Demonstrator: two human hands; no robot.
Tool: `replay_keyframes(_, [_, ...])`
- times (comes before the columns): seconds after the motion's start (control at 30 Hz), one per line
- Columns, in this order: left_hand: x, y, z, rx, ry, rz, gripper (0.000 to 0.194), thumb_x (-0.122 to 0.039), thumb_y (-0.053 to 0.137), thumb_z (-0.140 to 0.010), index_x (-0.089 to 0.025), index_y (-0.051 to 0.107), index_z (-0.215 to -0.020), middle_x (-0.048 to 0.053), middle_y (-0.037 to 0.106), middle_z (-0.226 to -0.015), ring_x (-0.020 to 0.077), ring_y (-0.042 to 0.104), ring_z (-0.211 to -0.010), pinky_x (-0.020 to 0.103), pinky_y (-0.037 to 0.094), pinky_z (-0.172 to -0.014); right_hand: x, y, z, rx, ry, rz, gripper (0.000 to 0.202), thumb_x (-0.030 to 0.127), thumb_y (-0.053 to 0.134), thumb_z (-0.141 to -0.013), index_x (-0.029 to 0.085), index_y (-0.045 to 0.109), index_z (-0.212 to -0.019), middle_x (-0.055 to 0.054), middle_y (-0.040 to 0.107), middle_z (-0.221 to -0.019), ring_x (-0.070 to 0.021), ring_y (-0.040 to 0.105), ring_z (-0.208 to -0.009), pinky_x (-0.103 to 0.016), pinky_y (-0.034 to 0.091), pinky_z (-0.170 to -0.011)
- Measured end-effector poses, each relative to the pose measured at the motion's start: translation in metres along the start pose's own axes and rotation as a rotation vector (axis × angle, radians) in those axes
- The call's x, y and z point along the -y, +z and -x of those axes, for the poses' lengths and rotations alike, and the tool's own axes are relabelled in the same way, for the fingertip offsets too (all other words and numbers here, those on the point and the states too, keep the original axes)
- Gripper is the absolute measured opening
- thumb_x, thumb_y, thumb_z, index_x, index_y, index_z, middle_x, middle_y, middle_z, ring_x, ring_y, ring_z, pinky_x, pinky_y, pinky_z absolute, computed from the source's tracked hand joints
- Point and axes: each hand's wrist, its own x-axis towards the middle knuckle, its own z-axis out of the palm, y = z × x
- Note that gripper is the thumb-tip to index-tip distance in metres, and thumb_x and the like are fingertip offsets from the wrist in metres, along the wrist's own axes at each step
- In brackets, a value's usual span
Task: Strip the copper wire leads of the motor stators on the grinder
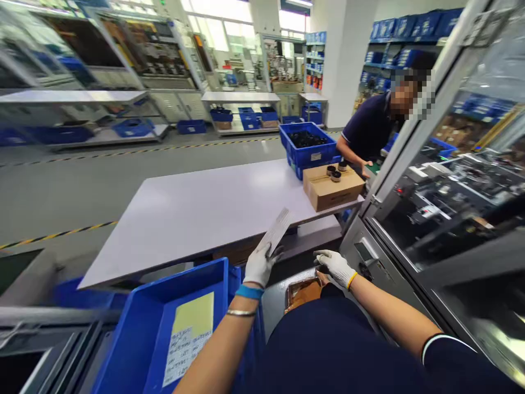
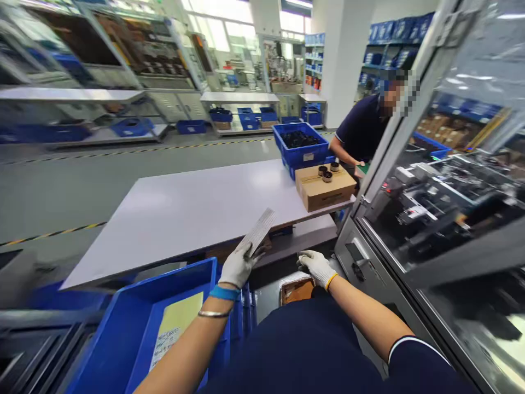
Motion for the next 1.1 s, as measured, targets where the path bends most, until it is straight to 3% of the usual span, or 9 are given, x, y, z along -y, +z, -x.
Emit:
replay_keyframes(0.1, [-0.021, 0.042, -0.056, 0.002, 0.004, 0.1, 0.023, -0.009, 0.047, -0.085, -0.011, 0.06, -0.104, 0.012, 0.071, -0.092, 0.0202, 0.07, -0.072, 0.036, 0.059, -0.07, 0.035, 0.027, -0.068, 0.171, -0.037, -0.017, 0.036, 0.025, 0.072, -0.064, 0.018, 0.066, -0.099, -0.004, 0.069, -0.084, -0.0136, 0.063, -0.07, -0.027, 0.051, -0.067])
replay_keyframes(0.23, [-0.047, 0.118, -0.126, 0.034, 0.04, 0.172, 0.023, -0.008, 0.045, -0.085, -0.008, 0.06, -0.102, 0.015, 0.07, -0.087, 0.0232, 0.07, -0.073, 0.037, 0.058, -0.067, 0.108, 0.056, -0.168, 0.331, -0.149, -0.101, 0.048, 0.023, 0.069, -0.064, 0.021, 0.06, -0.111, -0.004, 0.067, -0.098, -0.0138, 0.063, -0.084, -0.027, 0.051, -0.075])
replay_keyframes(0.37, [-0.066, 0.192, -0.194, 0.038, 0.068, 0.207, 0.025, -0.009, 0.049, -0.083, -0.01, 0.061, -0.105, 0.015, 0.069, -0.102, 0.0231, 0.07, -0.08, 0.041, 0.058, -0.074, 0.183, 0.051, -0.248, 0.437, -0.239, -0.158, 0.048, 0.023, 0.066, -0.062, 0.02, 0.061, -0.11, -0.003, 0.067, -0.09, -0.0131, 0.059, -0.074, -0.025, 0.049, -0.066])
replay_keyframes(0.47, [-0.073, 0.231, -0.241, 0.019, 0.068, 0.222, 0.029, -0.009, 0.051, -0.082, -0.011, 0.06, -0.11, 0.015, 0.067, -0.11, 0.0232, 0.069, -0.086, 0.041, 0.058, -0.078, 0.222, 0.036, -0.292, 0.479, -0.265, -0.186, 0.047, 0.023, 0.065, -0.061, 0.019, 0.063, -0.108, -0.002, 0.066, -0.085, -0.012, 0.056, -0.069, -0.024, 0.047, -0.063])
replay_keyframes(0.57, [-0.075, 0.259, -0.279, 0.009, 0.056, 0.235, 0.032, -0.011, 0.052, -0.082, -0.012, 0.059, -0.113, 0.014, 0.066, -0.112, 0.0227, 0.068, -0.089, 0.039, 0.058, -0.079, 0.243, 0.024, -0.327, 0.469, -0.264, -0.202, 0.047, 0.024, 0.064, -0.062, 0.019, 0.062, -0.109, -0.001, 0.067, -0.087, -0.012, 0.057, -0.07, -0.024, 0.046, -0.064])
replay_keyframes(0.7, [-0.074, 0.292, -0.313, -0.023, 0.026, 0.228, 0.033, -0.011, 0.046, -0.085, -0.012, 0.058, -0.116, 0.014, 0.067, -0.111, 0.0199, 0.067, -0.085, 0.033, 0.058, -0.073, 0.255, 0.014, -0.367, 0.403, -0.243, -0.216, 0.047, 0.022, 0.063, -0.06, 0.019, 0.062, -0.107, -0.001, 0.068, -0.088, -0.0123, 0.058, -0.071, -0.024, 0.046, -0.063])
replay_keyframes(0.87, [-0.074, 0.326, -0.337, -0.035, -0.009, 0.184, 0.033, -0.011, 0.046, -0.086, -0.013, 0.057, -0.117, 0.013, 0.069, -0.106, 0.0179, 0.068, -0.079, 0.03, 0.057, -0.067, 0.267, 0.001, -0.398, 0.319, -0.226, -0.272, 0.045, 0.021, 0.061, -0.058, 0.02, 0.062, -0.102, 0.0, 0.068, -0.09, -0.0129, 0.059, -0.074, -0.023, 0.047, -0.064])
replay_keyframes(1.1, [-0.073, 0.354, -0.353, -0.011, -0.031, 0.148, 0.033, -0.012, 0.048, -0.085, -0.012, 0.057, -0.117, 0.013, 0.067, -0.107, 0.0172, 0.067, -0.071, 0.03, 0.054, -0.063, 0.282, -0.016, -0.412, 0.321, -0.225, -0.36, 0.047, 0.024, 0.064, -0.059, 0.018, 0.06, -0.106, -0.004, 0.068, -0.095, -0.0137, 0.06, -0.076, -0.024, 0.048, -0.066])
